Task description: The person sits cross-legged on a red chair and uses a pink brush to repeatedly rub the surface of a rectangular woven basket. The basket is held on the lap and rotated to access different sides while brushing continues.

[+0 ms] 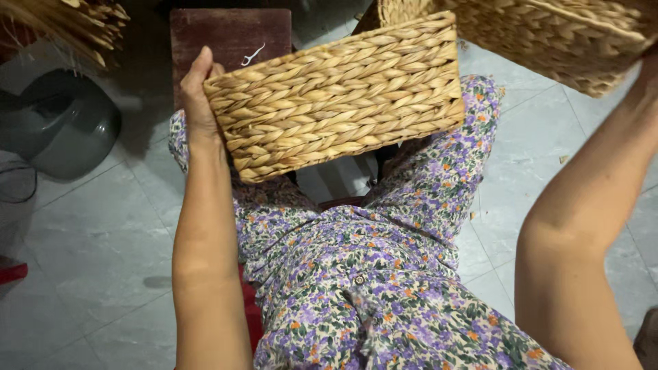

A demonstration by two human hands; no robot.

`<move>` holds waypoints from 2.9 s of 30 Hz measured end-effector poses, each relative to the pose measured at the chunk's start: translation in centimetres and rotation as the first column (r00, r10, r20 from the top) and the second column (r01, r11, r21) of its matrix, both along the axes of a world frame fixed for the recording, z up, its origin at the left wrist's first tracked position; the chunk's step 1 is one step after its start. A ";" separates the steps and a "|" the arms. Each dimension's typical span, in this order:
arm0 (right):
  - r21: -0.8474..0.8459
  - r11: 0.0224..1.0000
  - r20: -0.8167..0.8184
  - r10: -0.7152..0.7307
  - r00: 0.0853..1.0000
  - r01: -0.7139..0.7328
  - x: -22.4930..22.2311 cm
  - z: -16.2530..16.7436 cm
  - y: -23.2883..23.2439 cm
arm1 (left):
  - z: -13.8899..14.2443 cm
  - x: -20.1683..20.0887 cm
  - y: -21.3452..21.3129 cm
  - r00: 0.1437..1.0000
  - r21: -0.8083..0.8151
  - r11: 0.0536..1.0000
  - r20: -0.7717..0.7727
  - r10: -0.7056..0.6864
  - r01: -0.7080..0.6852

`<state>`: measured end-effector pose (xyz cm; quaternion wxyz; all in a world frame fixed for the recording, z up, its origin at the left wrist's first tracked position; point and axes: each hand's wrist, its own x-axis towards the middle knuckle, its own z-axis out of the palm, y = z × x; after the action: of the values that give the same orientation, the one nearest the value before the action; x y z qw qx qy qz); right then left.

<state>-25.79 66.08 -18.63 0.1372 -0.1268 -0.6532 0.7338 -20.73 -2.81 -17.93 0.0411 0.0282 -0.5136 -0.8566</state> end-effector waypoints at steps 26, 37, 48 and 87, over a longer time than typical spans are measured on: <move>0.656 0.653 0.298 0.238 0.924 -0.379 -2.0 -8.0 -17.0 | 0.5 -0.6 0.4 0.999 0.123 0.992 -0.015 -0.034 0.036; -0.265 0.939 -0.310 0.135 0.941 -0.222 5.1 -6.8 -14.2 | -1.5 -0.8 -0.6 0.998 -0.049 0.999 -0.055 -0.010 0.008; -0.118 0.969 -0.359 0.164 0.919 -0.219 11.1 -7.6 -19.2 | -2.5 -0.6 -1.0 0.987 -0.250 0.957 -0.101 0.128 -0.149; 0.908 0.416 -0.200 0.511 0.836 -0.038 13.6 3.6 -47.7 | -2.6 2.4 1.3 0.960 -0.258 0.943 -0.238 0.151 -0.212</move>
<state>-12.24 18.36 -14.99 0.2024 0.2477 -0.8948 0.3114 -18.34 -1.54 -20.54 0.1789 -0.0230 -0.6178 -0.7654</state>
